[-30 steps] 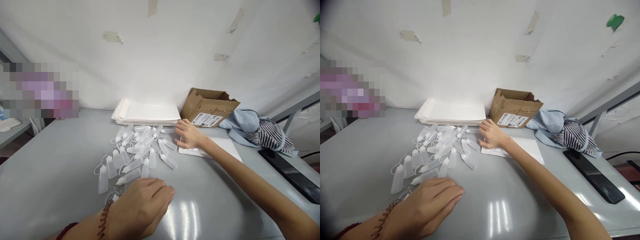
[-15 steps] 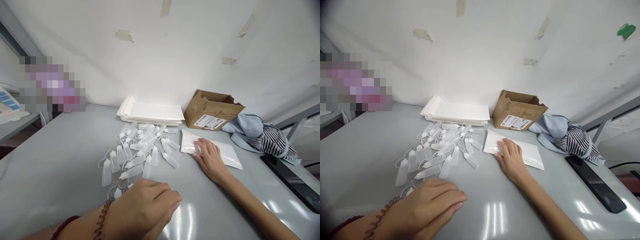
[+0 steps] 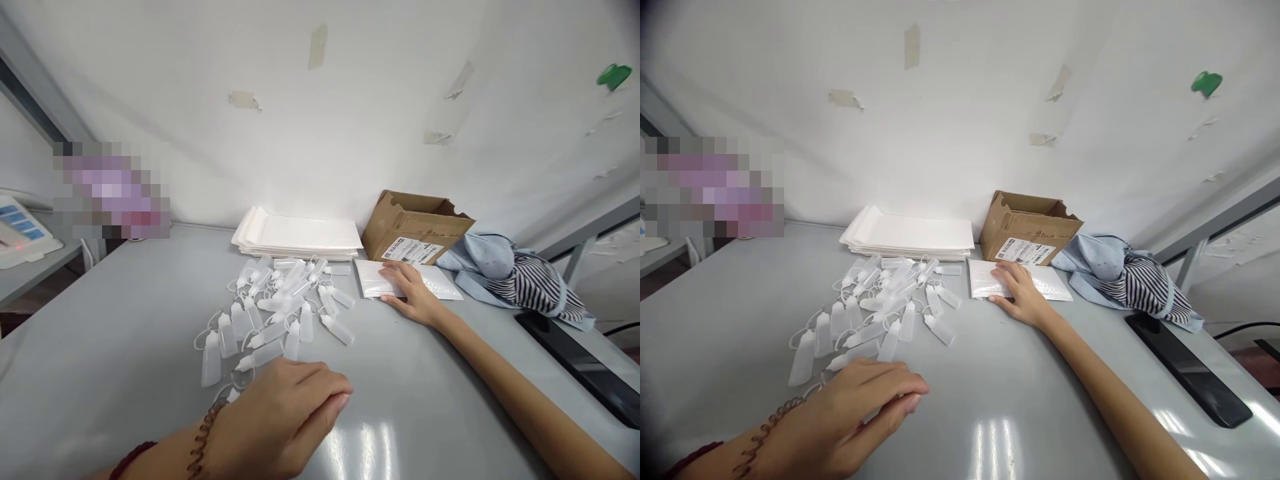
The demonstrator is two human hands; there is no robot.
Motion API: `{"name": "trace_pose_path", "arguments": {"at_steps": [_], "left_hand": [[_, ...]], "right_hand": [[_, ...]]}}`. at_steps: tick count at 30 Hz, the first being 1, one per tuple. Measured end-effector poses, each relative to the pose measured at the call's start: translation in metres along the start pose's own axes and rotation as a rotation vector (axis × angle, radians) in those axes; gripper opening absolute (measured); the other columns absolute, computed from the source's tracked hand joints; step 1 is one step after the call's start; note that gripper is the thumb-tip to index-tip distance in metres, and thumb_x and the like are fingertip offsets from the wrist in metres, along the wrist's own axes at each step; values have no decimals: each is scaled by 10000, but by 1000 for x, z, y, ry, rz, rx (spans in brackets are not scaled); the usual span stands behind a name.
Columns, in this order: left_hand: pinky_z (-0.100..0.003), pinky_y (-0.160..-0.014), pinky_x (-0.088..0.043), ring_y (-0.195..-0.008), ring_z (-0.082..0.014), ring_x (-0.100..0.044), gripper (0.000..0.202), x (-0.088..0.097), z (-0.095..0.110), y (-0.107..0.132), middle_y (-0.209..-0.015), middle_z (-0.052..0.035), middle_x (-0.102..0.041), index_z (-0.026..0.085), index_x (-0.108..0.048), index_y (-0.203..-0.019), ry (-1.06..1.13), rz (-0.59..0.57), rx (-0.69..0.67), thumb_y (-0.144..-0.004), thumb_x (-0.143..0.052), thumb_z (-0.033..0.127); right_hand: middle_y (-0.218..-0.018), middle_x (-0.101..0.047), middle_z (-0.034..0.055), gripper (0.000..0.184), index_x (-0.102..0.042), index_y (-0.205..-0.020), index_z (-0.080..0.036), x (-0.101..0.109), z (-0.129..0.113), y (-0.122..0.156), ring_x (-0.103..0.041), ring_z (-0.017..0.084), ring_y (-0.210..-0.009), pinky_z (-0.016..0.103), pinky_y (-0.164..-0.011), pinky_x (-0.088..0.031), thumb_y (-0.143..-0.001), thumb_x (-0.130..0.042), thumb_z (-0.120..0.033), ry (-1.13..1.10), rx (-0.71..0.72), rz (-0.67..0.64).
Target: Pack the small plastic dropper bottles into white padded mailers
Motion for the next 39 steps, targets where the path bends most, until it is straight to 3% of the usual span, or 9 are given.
{"name": "trace_pose_path", "arguments": {"at_steps": [4,9,16,22,29,35,39], "left_hand": [[-226,-605,-446,-636,-124,-599,203,2,0,1,-732,14,-636,172,-587,-934,3,22,6,-908,-389,132],[-222,-629,-460,-693,-136,-623,204,4,-1,1,-769,-5,-657,162,-593,-955,-7,98,-12,-911,-397,125],[-236,-575,-458,-578,-128,-576,204,5,-6,-1,-673,-6,-604,155,-582,-925,-144,139,-65,-911,-382,120],[-258,-520,-449,-567,-152,-562,209,9,-10,-1,-640,-24,-585,120,-577,-917,-388,246,-210,-869,-385,49],[-276,-456,-417,-503,-146,-489,210,19,-13,-2,-604,-16,-555,103,-588,-852,-491,287,-204,-805,-418,-11],[-284,-473,-423,-523,-153,-497,240,18,-18,-3,-607,-17,-554,128,-571,-843,-543,214,-171,-818,-368,3],[-297,-465,-434,-519,-161,-512,223,19,-23,-3,-634,-15,-573,105,-547,-988,-579,196,-136,-876,-359,61]], "right_hand": [[-1242,-440,157,471,-420,-1226,-204,2,-1,1,-435,312,-1145,502,-921,-401,-857,-506,-485,5,26,75],[-1164,-462,169,317,-416,-1197,-194,8,-25,-18,-456,310,-1089,519,-871,-416,-904,-454,-309,34,111,204],[-1238,-466,172,293,-470,-1185,-184,13,-71,-116,-443,304,-1148,489,-902,-418,-900,-442,-242,55,197,57],[-1215,-521,165,381,-488,-1225,-144,-14,-78,-182,-498,293,-1122,437,-887,-446,-854,-509,-226,51,176,-136],[-1216,-530,93,367,-500,-1210,-167,-26,-80,-189,-547,233,-1059,442,-872,-465,-882,-558,-322,71,203,-260],[-1160,-560,77,314,-528,-1167,-163,-22,-88,-187,-586,202,-970,408,-810,-506,-900,-542,-327,155,183,-302],[-1161,-559,78,314,-528,-1167,-163,-19,-90,-184,-586,202,-971,407,-809,-506,-900,-542,-327,175,186,-297]]}}
Point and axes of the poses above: each hand's wrist, its own y-axis away from the middle knuckle, its own x-axis out of the back of the hand, z = x × y, the point moved 1 cm from there along -y, towards the middle knuckle
